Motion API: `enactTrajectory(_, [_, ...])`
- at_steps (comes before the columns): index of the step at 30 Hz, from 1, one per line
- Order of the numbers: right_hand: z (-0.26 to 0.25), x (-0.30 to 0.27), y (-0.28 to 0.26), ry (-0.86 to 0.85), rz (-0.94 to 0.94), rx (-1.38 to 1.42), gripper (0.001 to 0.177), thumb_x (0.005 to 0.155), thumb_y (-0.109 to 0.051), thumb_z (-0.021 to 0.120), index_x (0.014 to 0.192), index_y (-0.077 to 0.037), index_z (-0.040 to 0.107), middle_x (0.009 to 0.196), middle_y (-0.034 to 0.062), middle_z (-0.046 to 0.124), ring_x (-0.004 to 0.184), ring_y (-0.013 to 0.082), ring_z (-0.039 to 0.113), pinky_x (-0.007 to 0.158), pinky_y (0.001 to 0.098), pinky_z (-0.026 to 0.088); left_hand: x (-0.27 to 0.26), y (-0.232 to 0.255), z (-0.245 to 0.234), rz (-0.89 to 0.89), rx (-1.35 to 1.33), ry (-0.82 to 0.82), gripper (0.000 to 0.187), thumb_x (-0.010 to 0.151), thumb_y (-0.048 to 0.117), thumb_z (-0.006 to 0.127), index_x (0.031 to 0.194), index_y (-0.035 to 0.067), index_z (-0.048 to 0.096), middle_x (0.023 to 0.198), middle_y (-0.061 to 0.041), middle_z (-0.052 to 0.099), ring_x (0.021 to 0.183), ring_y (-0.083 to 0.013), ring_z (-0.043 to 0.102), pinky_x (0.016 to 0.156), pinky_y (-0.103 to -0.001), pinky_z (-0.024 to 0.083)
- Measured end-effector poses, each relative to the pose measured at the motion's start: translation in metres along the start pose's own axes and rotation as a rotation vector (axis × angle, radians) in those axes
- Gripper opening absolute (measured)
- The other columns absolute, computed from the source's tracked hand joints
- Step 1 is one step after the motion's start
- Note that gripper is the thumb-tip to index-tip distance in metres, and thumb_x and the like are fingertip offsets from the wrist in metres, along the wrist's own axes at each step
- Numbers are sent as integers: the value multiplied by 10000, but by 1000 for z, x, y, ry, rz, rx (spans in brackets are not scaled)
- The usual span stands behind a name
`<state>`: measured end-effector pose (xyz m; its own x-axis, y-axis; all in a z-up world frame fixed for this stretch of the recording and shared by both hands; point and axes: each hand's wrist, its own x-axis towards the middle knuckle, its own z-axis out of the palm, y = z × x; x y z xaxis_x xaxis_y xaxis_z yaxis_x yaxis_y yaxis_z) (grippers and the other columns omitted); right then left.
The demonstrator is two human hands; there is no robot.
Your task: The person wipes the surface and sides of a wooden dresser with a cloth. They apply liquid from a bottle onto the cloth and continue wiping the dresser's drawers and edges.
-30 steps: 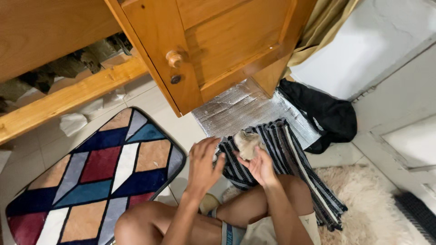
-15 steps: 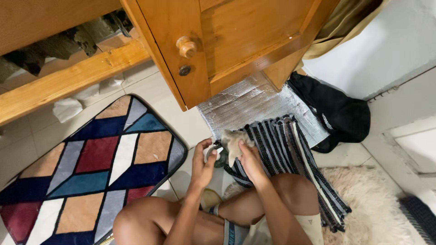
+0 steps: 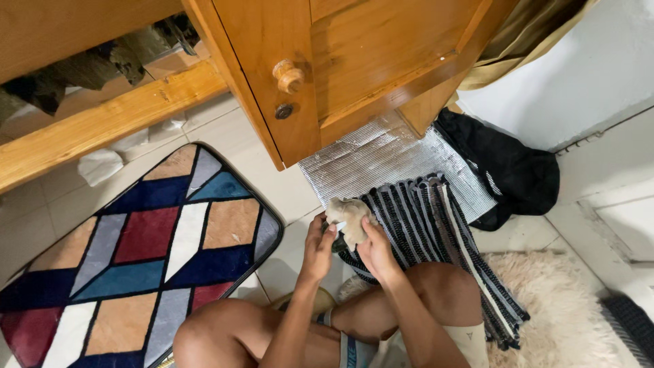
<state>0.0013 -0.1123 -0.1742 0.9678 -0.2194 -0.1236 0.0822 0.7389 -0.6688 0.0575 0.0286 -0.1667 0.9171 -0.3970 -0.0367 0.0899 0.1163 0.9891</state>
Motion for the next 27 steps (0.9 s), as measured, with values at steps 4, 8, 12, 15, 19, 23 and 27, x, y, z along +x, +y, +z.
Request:
enactTrajectory(4, [3,-4,-2,12,3,50,481,1066,-296,470,1430,18,493,1419,126,596,1341,242,540,1166,411,365,-3,3,2,-1,113,31,423,1006,239,522,1341,-17,559,1205,-147,666,1111,-235,605,987,-350,460])
enactTrajectory(8, [2,-4,1,43,10,81,479,1055,-302,470,1425,0,502,1421,111,598,1343,235,540,1163,410,365,-2,5,5,30,156,60,425,1003,252,517,1336,-9,562,1250,-154,634,1146,-252,600,1005,-365,453])
enactTrajectory(12, [-12,-3,10,41,-15,99,482,1055,-304,481,1416,13,515,1413,123,608,1335,237,552,1155,405,377,-7,2,2,46,254,63,433,1022,288,495,1337,0,569,1318,-173,579,1195,-274,576,1020,-370,438])
enactTrajectory(15, [-32,11,8,52,-87,48,448,1087,-249,527,1425,44,507,1365,153,608,1273,254,561,1087,411,401,0,-1,0,-9,265,65,429,1004,318,489,1293,25,608,1260,-180,608,1117,-302,608,976,-381,474])
enactTrajectory(19, [-49,14,15,94,-189,-44,474,978,-132,579,1420,3,475,1338,132,609,1242,234,584,1071,400,451,-2,-12,-2,4,336,60,423,999,335,463,1259,47,632,1222,-177,619,1063,-298,629,948,-386,498])
enactTrajectory(23, [-42,17,21,19,-184,-80,525,945,-120,564,1444,19,478,1366,118,610,1269,209,581,1086,361,434,2,-19,0,90,349,80,416,1012,316,471,1272,26,619,1220,-187,625,1107,-291,614,971,-384,474])
enactTrajectory(27, [-32,9,24,-8,-198,-66,515,960,-109,568,1441,54,483,1378,132,609,1282,222,572,1103,371,421,-1,-23,-3,82,337,84,424,1013,310,464,1282,23,623,1185,-179,644,1066,-299,618,955,-384,473])
